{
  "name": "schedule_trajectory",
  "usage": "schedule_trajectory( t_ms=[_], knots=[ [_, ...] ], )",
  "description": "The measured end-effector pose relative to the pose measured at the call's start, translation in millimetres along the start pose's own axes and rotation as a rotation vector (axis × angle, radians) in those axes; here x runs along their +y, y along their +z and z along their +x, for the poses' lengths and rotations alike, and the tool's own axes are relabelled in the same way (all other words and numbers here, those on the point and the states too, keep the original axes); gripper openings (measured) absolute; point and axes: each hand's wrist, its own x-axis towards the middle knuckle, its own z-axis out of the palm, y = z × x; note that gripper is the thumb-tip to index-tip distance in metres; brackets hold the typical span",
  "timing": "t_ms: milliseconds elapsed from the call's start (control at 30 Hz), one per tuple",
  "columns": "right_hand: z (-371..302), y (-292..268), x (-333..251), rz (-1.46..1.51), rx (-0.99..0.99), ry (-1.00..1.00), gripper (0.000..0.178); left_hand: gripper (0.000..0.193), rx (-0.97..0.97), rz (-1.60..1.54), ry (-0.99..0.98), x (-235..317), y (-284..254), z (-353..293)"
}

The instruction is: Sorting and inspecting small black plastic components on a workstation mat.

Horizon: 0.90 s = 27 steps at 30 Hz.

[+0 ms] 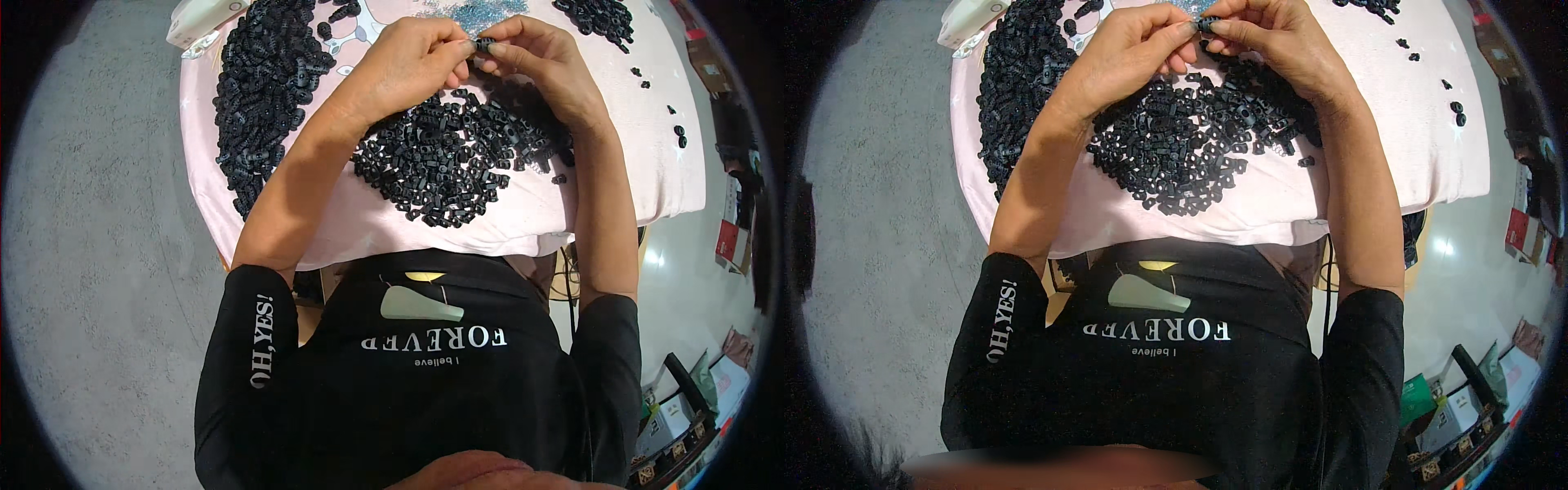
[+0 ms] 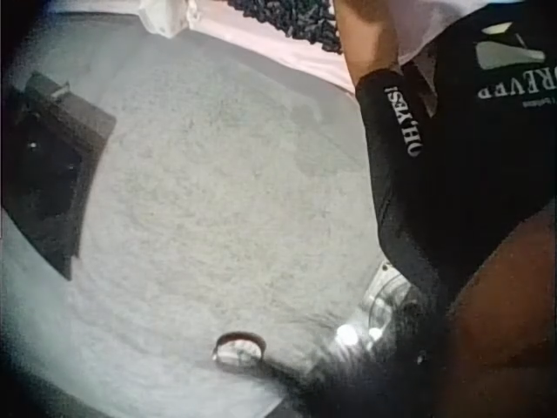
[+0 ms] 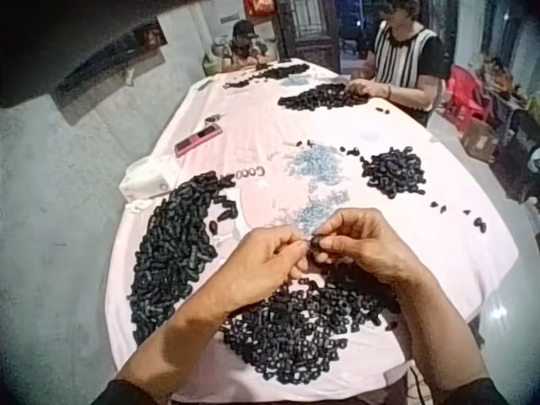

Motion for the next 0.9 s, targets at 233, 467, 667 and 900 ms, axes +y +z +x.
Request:
schedule_trajectory(
  t_ms=[233, 467, 667, 900],
  knots=[
    [1, 1, 1, 0.048, -0.027, 0.017, 0.021, 0.030, -0.055, 0.159, 0.045, -2, -3, -1],
    [2, -8, 9, -0.012, 0.006, -0.042, 0.019, 0.022, 0.227, 0.467, 0.350, 7, 12, -7],
    [0, 1, 3, -0.101, 0.040, -0.103, 0.019, 0.020, 0.328, 0.510, 0.352, 9, 18, -10],
    [0, 5, 3, -0.012, 0.042, -0.110, 0.024, 0.023, 0.122, 0.264, 0.240, 12, 1, -5]
  ],
)
